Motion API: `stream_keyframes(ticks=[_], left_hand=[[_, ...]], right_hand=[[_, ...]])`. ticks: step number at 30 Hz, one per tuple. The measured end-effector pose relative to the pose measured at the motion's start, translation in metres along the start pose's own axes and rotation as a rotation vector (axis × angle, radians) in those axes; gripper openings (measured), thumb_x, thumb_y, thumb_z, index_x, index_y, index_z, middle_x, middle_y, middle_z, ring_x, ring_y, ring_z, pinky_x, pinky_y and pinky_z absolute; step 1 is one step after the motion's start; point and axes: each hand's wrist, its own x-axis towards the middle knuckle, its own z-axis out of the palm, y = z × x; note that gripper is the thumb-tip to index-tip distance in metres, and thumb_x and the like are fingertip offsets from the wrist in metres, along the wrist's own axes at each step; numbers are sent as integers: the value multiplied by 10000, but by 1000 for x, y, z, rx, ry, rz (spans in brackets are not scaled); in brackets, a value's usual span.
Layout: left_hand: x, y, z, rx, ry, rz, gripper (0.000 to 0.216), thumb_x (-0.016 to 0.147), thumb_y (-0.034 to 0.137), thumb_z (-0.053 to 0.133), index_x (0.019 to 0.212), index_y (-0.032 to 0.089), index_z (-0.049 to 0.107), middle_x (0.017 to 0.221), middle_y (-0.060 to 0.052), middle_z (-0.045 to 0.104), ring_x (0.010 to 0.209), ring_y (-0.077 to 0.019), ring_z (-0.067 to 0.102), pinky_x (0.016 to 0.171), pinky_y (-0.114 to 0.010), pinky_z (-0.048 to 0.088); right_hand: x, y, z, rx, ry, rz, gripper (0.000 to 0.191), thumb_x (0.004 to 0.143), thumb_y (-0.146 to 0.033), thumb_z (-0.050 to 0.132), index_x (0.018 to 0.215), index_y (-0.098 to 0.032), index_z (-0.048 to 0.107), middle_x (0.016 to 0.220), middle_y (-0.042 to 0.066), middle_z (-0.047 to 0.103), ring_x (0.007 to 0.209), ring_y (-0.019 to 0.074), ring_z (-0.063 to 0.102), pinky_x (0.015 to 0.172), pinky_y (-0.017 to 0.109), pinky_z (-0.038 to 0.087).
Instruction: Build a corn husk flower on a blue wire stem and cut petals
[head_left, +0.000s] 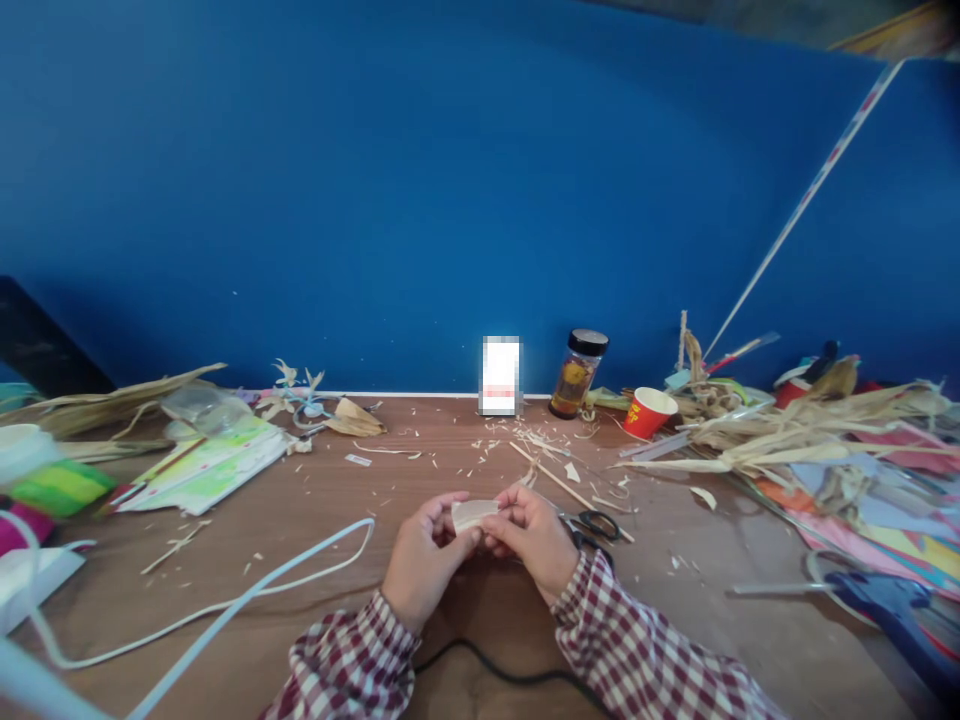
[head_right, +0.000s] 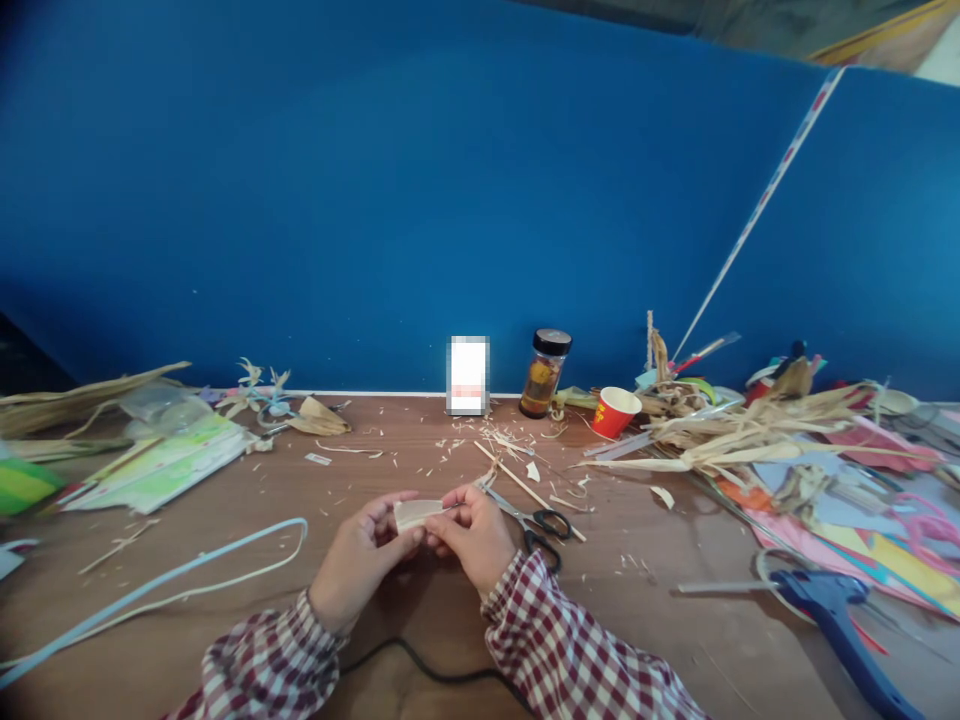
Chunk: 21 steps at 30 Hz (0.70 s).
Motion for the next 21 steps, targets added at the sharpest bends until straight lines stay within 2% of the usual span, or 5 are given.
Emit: stream_keyframes(ticks=[5,9,15,18,21], left_hand=[[-1,2,0,-15,9,-27,528,615,273,688,1081,98,512,720,-49,689,624,-144,617,599,-252,483],[0,3,-1,-75,1,-72,540,614,253,680,1102,95,511,638,-24,674,618,-153,634,625,-267,509],[-1,6,0,-197,49,-65,528,636,249,678,1127,126,526,811,-55,691,707,-153,648,685,-287,532],[-2,4,3,-185,7,-54,504,633,284,709,1084,122,550,856,-79,695,724,-158,642,633,-260,526],[-2,0,4,-153,6,-28,427,614,297,734,971,106,598,714,-51,693,606,-126,617,562,-216,494]], right_hand=[[1,1,-2,-11,23,-38,342,627,-315,722,791,-175,456,525,-50,601,467,88,560,478,193,438],[3,3,-5,-20,55,-67,334,646,-308,710,817,-178,453,536,-55,598,480,88,565,480,191,445],[8,3,-8,3,126,-112,317,648,-303,705,785,-175,449,516,-61,579,479,81,556,477,180,436],[6,2,-7,-9,89,-111,314,650,-297,705,786,-179,447,532,-58,586,480,82,561,483,185,443],[3,1,-4,-19,31,-104,308,660,-299,697,797,-183,447,550,-58,590,492,86,572,497,193,455]])
